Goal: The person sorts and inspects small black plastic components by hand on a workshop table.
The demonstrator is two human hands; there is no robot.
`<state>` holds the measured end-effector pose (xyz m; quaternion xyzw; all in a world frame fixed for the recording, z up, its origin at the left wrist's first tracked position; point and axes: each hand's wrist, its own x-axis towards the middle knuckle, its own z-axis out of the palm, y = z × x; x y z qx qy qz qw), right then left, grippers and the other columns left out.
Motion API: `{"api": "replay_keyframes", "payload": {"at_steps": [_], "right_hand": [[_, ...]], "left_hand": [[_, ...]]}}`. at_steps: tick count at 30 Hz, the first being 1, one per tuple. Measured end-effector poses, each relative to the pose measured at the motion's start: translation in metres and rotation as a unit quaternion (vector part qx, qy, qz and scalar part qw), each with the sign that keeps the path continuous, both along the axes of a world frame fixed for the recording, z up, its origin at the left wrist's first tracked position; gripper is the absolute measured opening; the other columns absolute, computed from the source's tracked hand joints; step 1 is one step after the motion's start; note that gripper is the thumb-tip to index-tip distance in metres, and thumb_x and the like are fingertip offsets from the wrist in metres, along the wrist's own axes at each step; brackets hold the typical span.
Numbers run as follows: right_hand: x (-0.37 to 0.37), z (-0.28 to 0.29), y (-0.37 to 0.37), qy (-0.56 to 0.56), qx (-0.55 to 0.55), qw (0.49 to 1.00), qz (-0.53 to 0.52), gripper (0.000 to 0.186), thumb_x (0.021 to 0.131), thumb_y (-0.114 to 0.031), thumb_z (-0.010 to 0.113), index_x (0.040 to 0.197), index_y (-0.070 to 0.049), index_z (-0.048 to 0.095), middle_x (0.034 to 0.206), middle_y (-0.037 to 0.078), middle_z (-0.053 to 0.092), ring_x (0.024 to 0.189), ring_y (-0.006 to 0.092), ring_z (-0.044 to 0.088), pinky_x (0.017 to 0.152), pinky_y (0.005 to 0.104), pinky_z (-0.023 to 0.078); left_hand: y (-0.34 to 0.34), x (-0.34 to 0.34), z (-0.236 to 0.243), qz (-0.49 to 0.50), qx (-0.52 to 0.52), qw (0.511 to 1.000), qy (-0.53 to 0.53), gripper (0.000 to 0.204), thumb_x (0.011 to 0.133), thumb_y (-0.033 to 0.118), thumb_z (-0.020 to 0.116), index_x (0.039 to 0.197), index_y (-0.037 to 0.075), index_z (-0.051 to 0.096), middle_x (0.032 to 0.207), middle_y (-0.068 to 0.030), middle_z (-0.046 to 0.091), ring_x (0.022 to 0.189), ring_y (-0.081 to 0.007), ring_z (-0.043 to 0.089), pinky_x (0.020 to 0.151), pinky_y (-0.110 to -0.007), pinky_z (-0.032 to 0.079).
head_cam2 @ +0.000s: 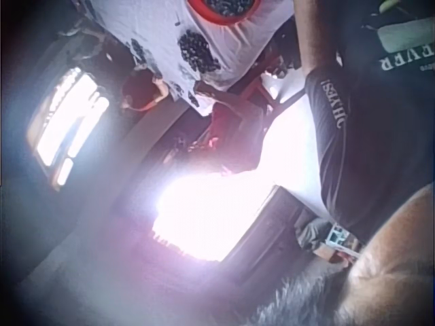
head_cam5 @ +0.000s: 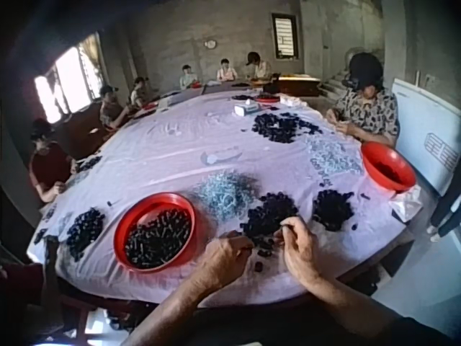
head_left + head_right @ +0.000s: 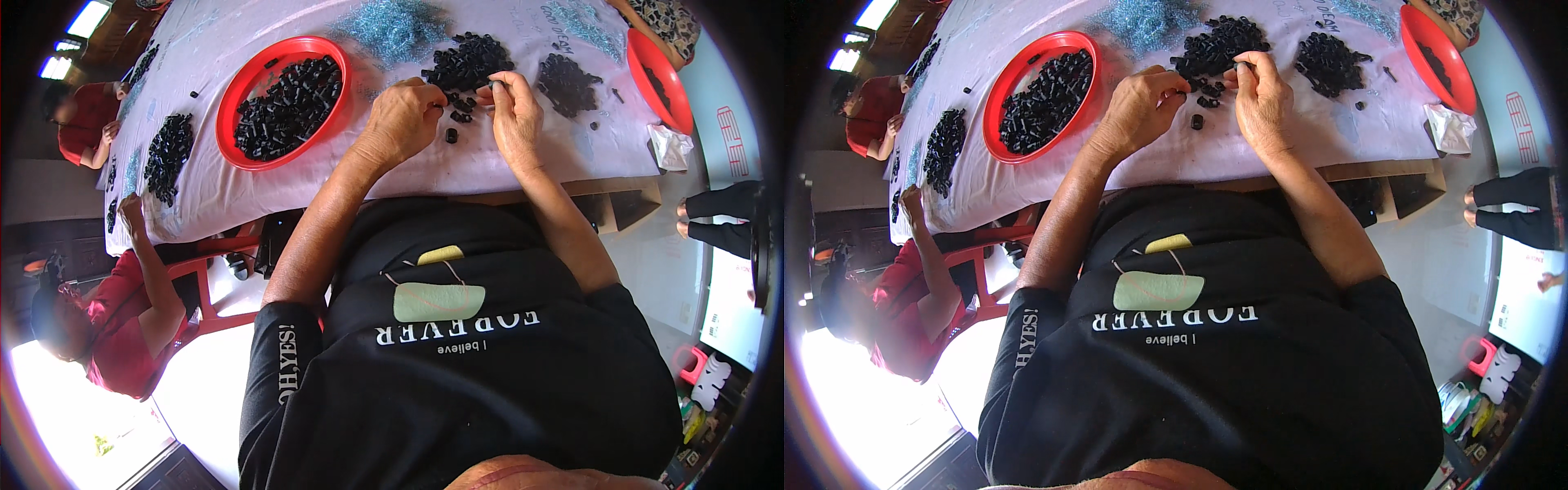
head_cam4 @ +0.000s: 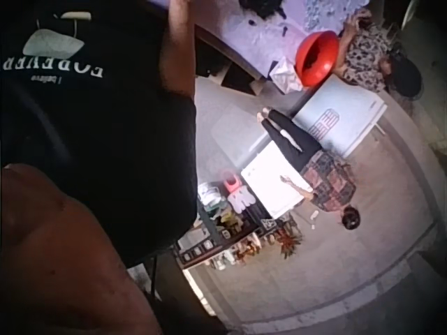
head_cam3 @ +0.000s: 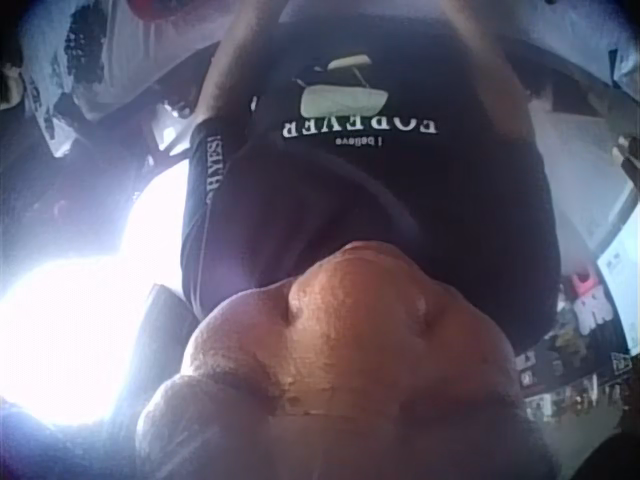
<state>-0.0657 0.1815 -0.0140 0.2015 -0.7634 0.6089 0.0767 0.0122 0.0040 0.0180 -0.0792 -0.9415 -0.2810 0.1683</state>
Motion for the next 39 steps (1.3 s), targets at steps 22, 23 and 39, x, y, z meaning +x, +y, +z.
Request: {"api": "replay_keyframes", "payload": {"at_steps": [22, 23, 39], "right_hand": [[0.002, 0.010, 0.002, -0.133, -0.126, 0.977, 0.107, 0.021, 0.104, -0.023, 0.044, 0.115, -0.008, 0.053, 0.095, 0.009, 0.073, 0.077, 0.0116, 0.069, 0.060, 0.0204, 0.045], [0.003, 0.011, 0.002, -0.143, -0.133, 0.974, 0.113, 0.021, 0.104, -0.023, 0.044, 0.115, -0.007, 0.052, 0.097, 0.009, 0.072, 0.078, 0.0118, 0.069, 0.060, 0.0206, 0.045], [0.005, 0.009, 0.001, -0.183, -0.145, 0.960, 0.155, 0.016, 0.097, -0.012, 0.058, 0.112, -0.006, 0.064, 0.090, 0.003, 0.068, 0.074, 0.0069, 0.060, 0.065, 0.0204, 0.048]], "left_hand": [[0.003, -0.001, 0.010, 0.029, 0.126, 0.992, -0.001, 0.016, 0.085, 0.007, 0.066, 0.100, 0.002, 0.069, 0.087, -0.0136, 0.073, 0.079, -0.0212, 0.072, 0.073, -0.031, 0.057], [0.002, -0.001, 0.010, 0.028, 0.131, 0.991, -0.001, 0.017, 0.085, 0.008, 0.066, 0.101, 0.002, 0.069, 0.087, -0.0135, 0.073, 0.080, -0.0209, 0.072, 0.074, -0.031, 0.057], [0.010, 0.000, 0.017, 0.027, 0.188, 0.982, -0.004, 0.018, 0.086, 0.004, 0.067, 0.103, 0.000, 0.066, 0.092, -0.0119, 0.073, 0.085, -0.0177, 0.071, 0.077, -0.029, 0.056]]}}
